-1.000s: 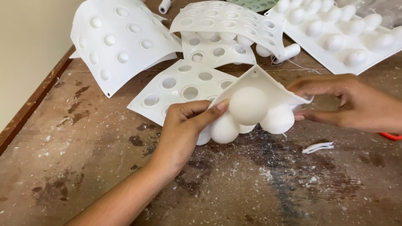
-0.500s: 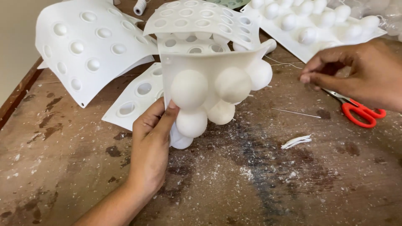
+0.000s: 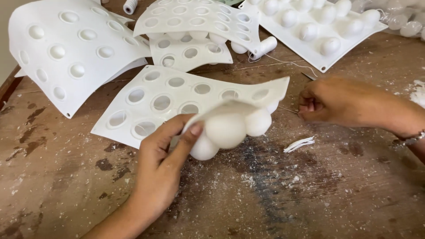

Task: Threading wicks through silicone candle molds using a needle and cutting the thread with scissors.

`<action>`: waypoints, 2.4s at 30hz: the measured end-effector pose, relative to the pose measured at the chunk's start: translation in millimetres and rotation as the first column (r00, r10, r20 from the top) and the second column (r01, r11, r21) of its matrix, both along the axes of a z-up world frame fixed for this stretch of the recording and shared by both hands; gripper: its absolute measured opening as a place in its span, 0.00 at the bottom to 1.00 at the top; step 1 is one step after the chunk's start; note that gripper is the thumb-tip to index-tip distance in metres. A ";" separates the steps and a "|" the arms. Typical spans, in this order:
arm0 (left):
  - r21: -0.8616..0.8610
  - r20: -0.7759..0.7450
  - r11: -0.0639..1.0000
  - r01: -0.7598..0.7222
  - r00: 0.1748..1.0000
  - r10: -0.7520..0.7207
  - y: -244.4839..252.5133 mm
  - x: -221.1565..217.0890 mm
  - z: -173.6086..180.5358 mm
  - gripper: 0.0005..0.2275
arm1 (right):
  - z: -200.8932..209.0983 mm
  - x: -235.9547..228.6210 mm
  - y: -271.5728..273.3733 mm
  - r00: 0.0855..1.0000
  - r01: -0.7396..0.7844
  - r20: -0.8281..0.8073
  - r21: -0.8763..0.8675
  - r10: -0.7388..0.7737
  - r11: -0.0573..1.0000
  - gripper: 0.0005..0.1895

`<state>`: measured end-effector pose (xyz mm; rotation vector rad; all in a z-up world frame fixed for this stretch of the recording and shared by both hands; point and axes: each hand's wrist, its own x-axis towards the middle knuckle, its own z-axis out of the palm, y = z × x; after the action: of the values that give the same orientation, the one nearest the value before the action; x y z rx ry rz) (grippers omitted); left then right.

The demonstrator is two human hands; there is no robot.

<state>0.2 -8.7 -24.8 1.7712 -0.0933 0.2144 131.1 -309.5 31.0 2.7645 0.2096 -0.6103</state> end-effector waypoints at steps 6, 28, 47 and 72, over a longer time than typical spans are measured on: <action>0.696 0.428 0.718 -0.015 0.811 -0.398 -4.3 -12.2 26.1 0.12 | -17.3 28.7 -43.7 0.993 -0.118 -0.001 0.146 0.119 0.982 0.14; -0.212 -0.134 0.975 0.067 0.986 -0.097 -40.1 -33.0 -3.8 0.02 | 9.2 -95.0 35.1 0.926 -0.053 -0.102 0.919 0.365 0.391 0.04; -0.446 -0.223 0.889 0.101 0.950 -0.220 -35.1 -30.0 1.2 0.13 | 31.7 -40.0 6.3 0.923 0.019 -0.383 0.136 0.035 0.990 0.05; -0.309 -0.259 0.950 0.040 0.958 -0.124 -40.7 -38.8 8.8 0.10 | 15.2 -30.5 -8.4 0.913 -0.179 -0.383 -0.066 0.140 0.982 0.05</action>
<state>-38.7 -49.4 -16.0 1.4726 0.0639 -0.0792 100.6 -317.9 46.2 2.4787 0.4707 -1.0737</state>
